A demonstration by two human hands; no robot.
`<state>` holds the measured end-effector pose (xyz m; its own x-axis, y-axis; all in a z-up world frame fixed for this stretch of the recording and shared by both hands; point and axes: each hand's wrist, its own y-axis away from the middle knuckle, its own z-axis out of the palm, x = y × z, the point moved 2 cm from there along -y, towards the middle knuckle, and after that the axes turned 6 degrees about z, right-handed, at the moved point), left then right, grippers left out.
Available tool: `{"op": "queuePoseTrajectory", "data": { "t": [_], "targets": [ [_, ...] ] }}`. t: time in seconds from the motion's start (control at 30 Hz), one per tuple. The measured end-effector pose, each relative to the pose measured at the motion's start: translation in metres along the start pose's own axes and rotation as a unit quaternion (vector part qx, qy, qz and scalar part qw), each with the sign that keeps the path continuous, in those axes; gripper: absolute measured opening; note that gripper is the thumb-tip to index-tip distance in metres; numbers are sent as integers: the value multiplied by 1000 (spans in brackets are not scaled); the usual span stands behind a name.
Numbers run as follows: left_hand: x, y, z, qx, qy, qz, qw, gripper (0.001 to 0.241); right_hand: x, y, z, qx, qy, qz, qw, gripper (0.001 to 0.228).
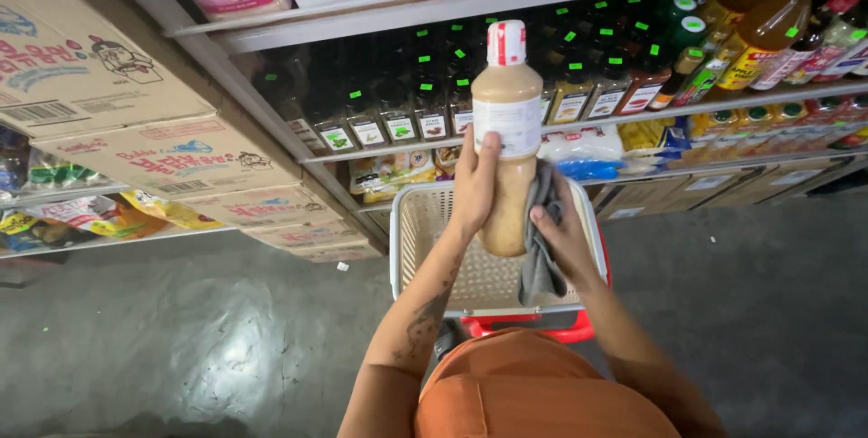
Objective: The recorder wipes down various bottles and food packages from grocery shelves using a cloth and places them into a shopping basket.
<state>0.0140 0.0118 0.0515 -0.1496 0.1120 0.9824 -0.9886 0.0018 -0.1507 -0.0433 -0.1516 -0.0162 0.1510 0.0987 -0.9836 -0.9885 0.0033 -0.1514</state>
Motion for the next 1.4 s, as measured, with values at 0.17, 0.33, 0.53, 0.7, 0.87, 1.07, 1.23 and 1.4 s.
{"op": "queuePoseTrajectory", "data": {
  "t": [0.17,0.33,0.53,0.7,0.87,1.07,1.23,1.4],
  "targets": [
    [-14,5,2,22,-16,141,990,61,-31,-35,14,-2,-34,10,999,63],
    [6,8,3,91,-93,100,986,62,-71,-9,52,88,147,-136,976,58],
    [13,12,2,95,-124,28,987,62,-68,-18,50,138,311,-215,916,56],
    [9,18,2,83,-138,67,985,60,-34,-68,12,-9,-35,-80,996,59],
    [-26,17,4,86,-112,27,990,56,-116,-29,68,87,81,-271,955,69],
    [-50,14,2,45,-56,55,996,56,-107,-65,57,98,344,-292,887,79],
    [-7,19,3,54,22,105,993,57,-54,-49,36,56,82,-21,995,80],
    [-19,6,-5,110,-44,111,987,59,-66,10,65,85,328,-152,929,87]
  ]
}}
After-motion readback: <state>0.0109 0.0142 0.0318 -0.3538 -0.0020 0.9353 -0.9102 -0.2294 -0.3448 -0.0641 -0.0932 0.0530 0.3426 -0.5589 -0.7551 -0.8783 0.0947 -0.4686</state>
